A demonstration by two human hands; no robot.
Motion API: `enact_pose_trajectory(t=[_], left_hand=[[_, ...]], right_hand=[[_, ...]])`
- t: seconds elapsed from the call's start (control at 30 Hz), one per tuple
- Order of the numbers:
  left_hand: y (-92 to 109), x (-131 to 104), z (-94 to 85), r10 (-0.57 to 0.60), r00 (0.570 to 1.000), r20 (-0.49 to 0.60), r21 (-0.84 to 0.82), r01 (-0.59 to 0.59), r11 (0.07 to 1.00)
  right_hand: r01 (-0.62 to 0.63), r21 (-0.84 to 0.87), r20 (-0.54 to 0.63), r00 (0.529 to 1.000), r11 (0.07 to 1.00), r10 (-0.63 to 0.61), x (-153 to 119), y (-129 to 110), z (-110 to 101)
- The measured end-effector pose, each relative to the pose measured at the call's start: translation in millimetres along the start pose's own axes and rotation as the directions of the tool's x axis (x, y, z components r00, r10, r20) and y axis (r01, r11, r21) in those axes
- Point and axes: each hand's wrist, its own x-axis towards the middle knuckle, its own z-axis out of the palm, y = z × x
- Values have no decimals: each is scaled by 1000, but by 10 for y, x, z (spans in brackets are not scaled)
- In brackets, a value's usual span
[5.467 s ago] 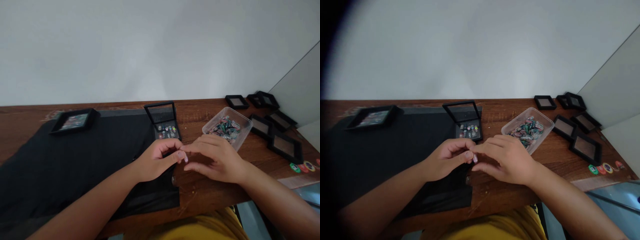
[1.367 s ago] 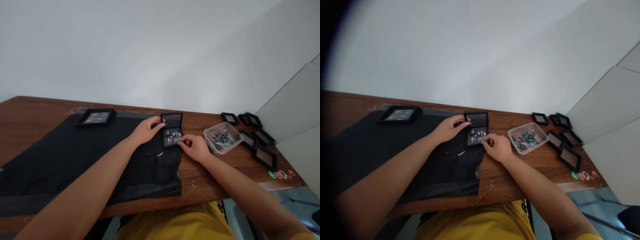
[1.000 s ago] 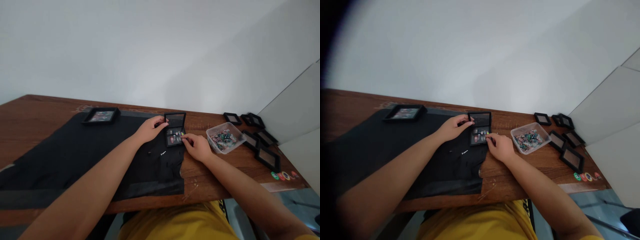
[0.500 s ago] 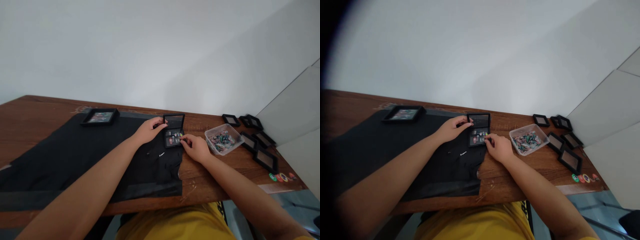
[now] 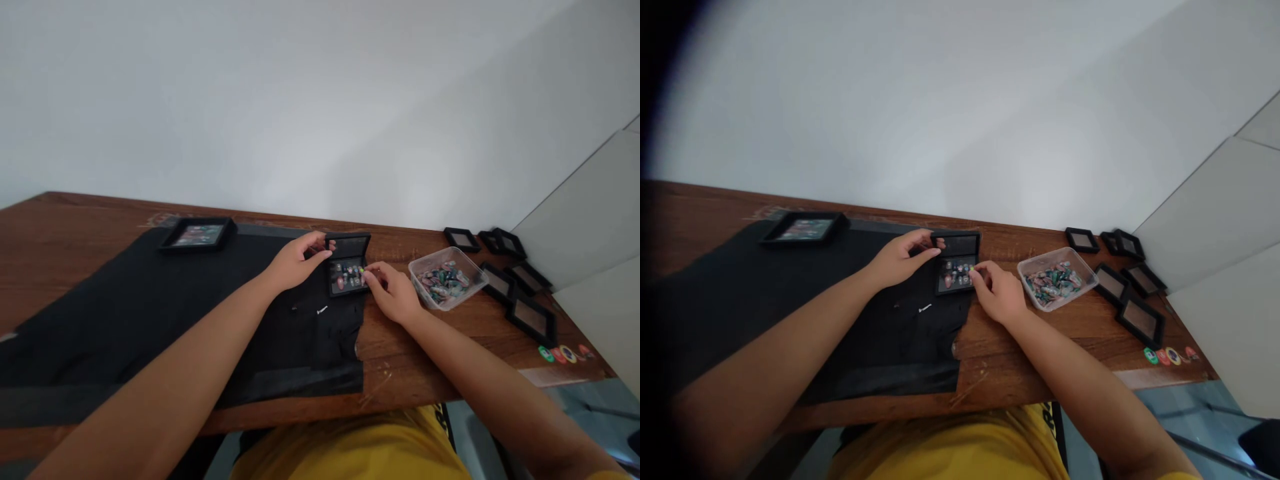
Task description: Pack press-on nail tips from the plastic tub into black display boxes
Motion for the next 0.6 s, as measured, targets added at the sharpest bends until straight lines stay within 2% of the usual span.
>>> enact_pose_trajectory(t=[0.13, 0.3, 0.4, 0.5, 0.6], left_hand=[[-5, -11, -29, -26, 999, 19, -21, 26, 999], [-35, 4, -72, -128, 976, 176, -158, 157, 975], [-60, 14, -90, -166, 958, 235, -211, 217, 953], [-48, 14, -96, -153, 958, 244, -229, 210, 951], [12, 6, -99, -85, 970, 229, -225, 138, 964]], right_hand=[[36, 97, -56, 998, 995, -31, -23, -1, 3], [120, 158, -139, 985, 980, -98, -70, -34, -16], [130, 152, -155, 982, 980, -107, -81, -40, -27], [115, 152, -172, 981, 982, -88, -77, -28, -18], [118, 144, -186, 978, 982, -90, -77, -18, 1]])
